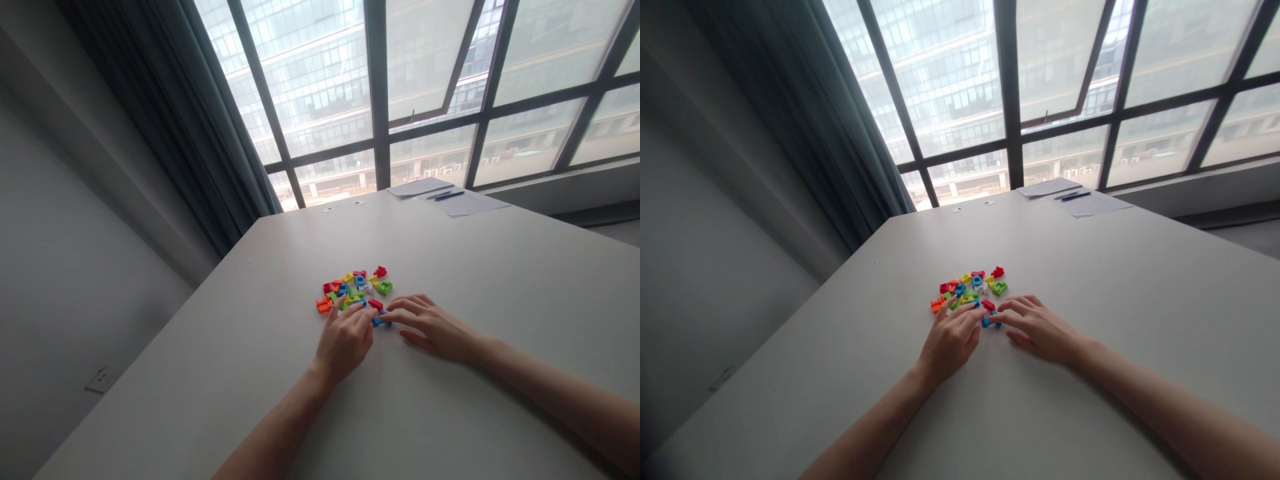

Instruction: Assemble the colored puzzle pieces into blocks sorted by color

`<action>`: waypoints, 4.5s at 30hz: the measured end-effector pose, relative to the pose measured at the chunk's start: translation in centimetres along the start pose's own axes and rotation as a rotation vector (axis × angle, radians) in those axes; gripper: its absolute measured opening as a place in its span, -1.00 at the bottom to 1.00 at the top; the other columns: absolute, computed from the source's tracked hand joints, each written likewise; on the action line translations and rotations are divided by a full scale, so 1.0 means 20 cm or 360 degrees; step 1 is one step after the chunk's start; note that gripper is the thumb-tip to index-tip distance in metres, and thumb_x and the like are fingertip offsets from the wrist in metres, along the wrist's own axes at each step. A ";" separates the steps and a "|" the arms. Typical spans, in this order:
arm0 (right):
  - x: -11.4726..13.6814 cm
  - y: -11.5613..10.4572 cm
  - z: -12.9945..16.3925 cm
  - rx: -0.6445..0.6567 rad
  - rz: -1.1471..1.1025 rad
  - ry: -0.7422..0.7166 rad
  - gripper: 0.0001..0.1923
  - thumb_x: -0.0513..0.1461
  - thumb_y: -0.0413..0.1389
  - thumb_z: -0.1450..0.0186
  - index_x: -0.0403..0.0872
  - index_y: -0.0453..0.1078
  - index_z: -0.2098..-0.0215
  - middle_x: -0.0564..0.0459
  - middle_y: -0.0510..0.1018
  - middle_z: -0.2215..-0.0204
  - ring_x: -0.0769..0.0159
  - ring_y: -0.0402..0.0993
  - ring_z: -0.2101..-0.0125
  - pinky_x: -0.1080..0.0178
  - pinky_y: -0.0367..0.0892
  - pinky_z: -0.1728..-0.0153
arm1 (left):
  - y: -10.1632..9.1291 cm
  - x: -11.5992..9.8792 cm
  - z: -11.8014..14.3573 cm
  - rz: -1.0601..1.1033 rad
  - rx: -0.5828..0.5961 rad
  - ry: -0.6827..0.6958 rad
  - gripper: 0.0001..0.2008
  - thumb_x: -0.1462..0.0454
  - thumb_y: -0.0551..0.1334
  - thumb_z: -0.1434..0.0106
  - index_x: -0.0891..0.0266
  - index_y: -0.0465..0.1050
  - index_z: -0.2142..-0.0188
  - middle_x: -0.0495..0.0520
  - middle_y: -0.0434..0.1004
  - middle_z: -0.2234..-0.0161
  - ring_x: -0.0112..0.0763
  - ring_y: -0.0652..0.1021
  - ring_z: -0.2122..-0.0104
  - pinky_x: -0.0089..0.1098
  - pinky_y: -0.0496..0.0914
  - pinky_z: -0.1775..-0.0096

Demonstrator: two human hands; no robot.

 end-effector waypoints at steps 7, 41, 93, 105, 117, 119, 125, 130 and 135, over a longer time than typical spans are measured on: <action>0.00 0.00 0.01 -0.0067 -0.0026 -0.0027 -0.73 -0.19 -0.03 -0.38 0.09 0.41 0.01 -0.04 0.44 -0.10 0.18 0.31 -0.14 0.06 0.24 -0.10 | 0.00 0.04 0.00 -0.0091 -0.0027 -0.0189 -0.68 0.40 0.11 -0.28 0.17 0.41 0.00 0.05 0.60 0.10 -0.20 0.49 -0.05 0.04 0.03 -0.27; 0.00 -0.05 0.01 -0.0437 -0.0031 -0.0098 -0.69 -0.23 0.12 -0.30 0.00 0.30 -0.01 -0.03 0.58 0.11 0.23 0.50 0.11 0.14 0.32 0.03 | -0.05 -0.03 0.00 -0.0033 -0.0169 0.0058 -0.86 0.22 0.20 -0.31 0.18 0.41 0.15 0.06 0.55 0.09 -0.24 0.46 -0.02 -0.09 0.19 -0.17; -0.41 -0.09 0.08 -0.0278 -0.0024 0.0555 -0.68 -0.24 0.04 -0.21 0.04 0.39 0.06 0.01 0.59 0.09 0.15 0.51 0.06 0.07 0.33 -0.01 | 0.01 0.58 -0.23 0.0133 0.0487 -0.0785 -0.75 0.34 0.36 -0.06 0.14 0.48 0.23 0.12 0.49 0.05 -0.16 0.46 -0.02 -0.26 0.36 -0.03; -0.38 -0.09 0.08 -0.0340 0.0096 0.0474 -0.65 -0.07 0.04 -0.32 0.06 0.33 -0.04 -0.09 0.46 -0.08 0.08 0.44 -0.03 -0.01 0.31 -0.03 | -0.18 0.30 -0.36 0.0557 0.0156 -0.0498 -0.76 0.29 0.24 -0.27 0.18 0.30 0.07 0.12 0.53 0.11 -0.29 0.55 0.11 -0.30 0.44 0.08; -0.25 -0.13 0.06 -0.0524 -0.0081 0.0354 -0.77 -0.05 0.01 -0.36 0.03 0.44 0.21 -0.06 0.52 0.02 0.12 0.44 -0.01 0.03 0.31 -0.02 | 0.11 -0.17 -0.17 0.0274 -0.0209 -0.0361 -0.69 0.23 0.33 -0.21 0.17 0.28 0.11 0.07 0.55 0.22 -0.17 0.54 0.15 0.07 0.26 -0.10; -0.22 -0.11 0.05 -0.0498 -0.0136 0.0340 -0.74 -0.04 0.01 -0.36 0.02 0.45 0.29 -0.06 0.52 0.02 0.11 0.45 0.00 0.02 0.31 -0.02 | 0.11 -0.19 -0.16 0.0254 -0.0222 -0.0332 -0.69 0.24 0.33 -0.22 0.17 0.28 0.10 0.07 0.55 0.19 -0.18 0.54 0.14 0.09 0.22 -0.13; -0.14 -0.07 0.03 -0.0427 -0.0185 0.0246 -0.76 -0.05 0.05 -0.34 0.03 0.48 0.28 -0.07 0.53 0.03 0.11 0.44 0.00 0.01 0.29 -0.04 | 0.10 -0.17 -0.16 0.0303 -0.0234 -0.0365 -0.71 0.27 0.28 -0.26 0.13 0.29 0.05 0.08 0.55 0.15 -0.19 0.53 0.09 0.04 0.23 -0.13; -0.15 -0.08 0.03 -0.0453 -0.0235 0.0234 -0.77 -0.04 0.08 -0.33 0.03 0.48 0.25 -0.07 0.54 0.06 0.12 0.45 0.01 0.02 0.29 -0.04 | 0.11 -0.15 -0.15 0.0323 -0.0284 -0.0404 -0.73 0.20 0.29 -0.25 0.13 0.30 0.09 0.06 0.55 0.15 -0.21 0.51 0.08 0.02 0.19 -0.14; -0.15 -0.08 0.04 -0.0454 -0.0315 0.0276 -0.76 -0.04 0.04 -0.35 0.02 0.45 0.20 -0.07 0.53 0.09 0.15 0.45 0.04 0.04 0.30 -0.02 | 0.10 -0.15 -0.15 0.0315 -0.0303 -0.0422 -0.75 0.22 0.30 -0.25 0.15 0.32 0.12 0.03 0.56 0.18 -0.25 0.52 0.09 -0.04 0.17 -0.15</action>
Point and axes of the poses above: each hand's wrist, its own z-axis away from the middle knuckle, its own y-axis out of the palm, x = y × z, the point moved 5 cm from there along -z, towards the middle knuckle
